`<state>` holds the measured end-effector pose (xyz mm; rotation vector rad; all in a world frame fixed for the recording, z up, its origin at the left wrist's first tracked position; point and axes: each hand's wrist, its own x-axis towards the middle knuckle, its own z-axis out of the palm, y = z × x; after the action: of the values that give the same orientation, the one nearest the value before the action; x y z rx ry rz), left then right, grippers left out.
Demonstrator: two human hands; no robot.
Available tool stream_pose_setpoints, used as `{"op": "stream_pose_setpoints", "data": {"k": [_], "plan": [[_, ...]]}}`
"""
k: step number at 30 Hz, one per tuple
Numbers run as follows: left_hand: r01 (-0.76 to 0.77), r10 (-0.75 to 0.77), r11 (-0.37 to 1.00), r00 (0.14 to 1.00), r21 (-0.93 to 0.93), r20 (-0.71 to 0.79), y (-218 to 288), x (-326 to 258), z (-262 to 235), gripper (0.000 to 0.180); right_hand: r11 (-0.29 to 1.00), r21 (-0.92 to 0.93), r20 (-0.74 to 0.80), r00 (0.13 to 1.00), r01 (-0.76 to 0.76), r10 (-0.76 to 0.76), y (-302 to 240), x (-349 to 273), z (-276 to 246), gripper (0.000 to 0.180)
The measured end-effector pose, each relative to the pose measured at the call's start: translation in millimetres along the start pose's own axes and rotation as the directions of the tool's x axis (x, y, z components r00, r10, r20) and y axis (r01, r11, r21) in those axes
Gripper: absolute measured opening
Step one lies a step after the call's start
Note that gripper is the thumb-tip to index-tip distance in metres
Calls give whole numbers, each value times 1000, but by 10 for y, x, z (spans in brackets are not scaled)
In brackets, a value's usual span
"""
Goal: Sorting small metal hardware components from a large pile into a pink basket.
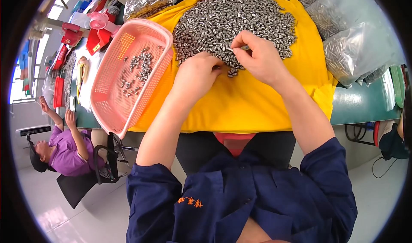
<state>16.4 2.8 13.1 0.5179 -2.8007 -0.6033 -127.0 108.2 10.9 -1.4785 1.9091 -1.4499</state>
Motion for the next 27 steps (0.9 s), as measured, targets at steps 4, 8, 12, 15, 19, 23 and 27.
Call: {"op": "stream_pose_setpoints", "data": {"k": [4,8,12,15,19,23,27], "plan": [[-29,29,1000,999,2,-25,-25,-25,6,15,999,-31,28,999,-28,29,-21,4,-16,12],[-4,4,998,1000,57,2,-31,-11,-44,14,1000,-14,16,999,-27,27,-24,-1,-23,11],[235,-228,700,968,-674,100,19,119,-35,14,991,130,-6,999,-34,35,-40,-8,-42,9],[163,-202,271,973,-949,110,55,198,65,16,961,269,-54,996,-57,74,-34,6,-108,7],[112,-212,181,975,-977,73,-51,157,122,17,962,273,-60,997,-29,47,-69,16,-126,6],[136,-190,155,976,-979,106,-47,161,131,17,975,221,47,999,-33,23,-109,-9,-141,6],[93,-178,147,982,-985,66,-34,167,124,16,989,144,69,997,-44,35,-117,-8,-139,8]]}}
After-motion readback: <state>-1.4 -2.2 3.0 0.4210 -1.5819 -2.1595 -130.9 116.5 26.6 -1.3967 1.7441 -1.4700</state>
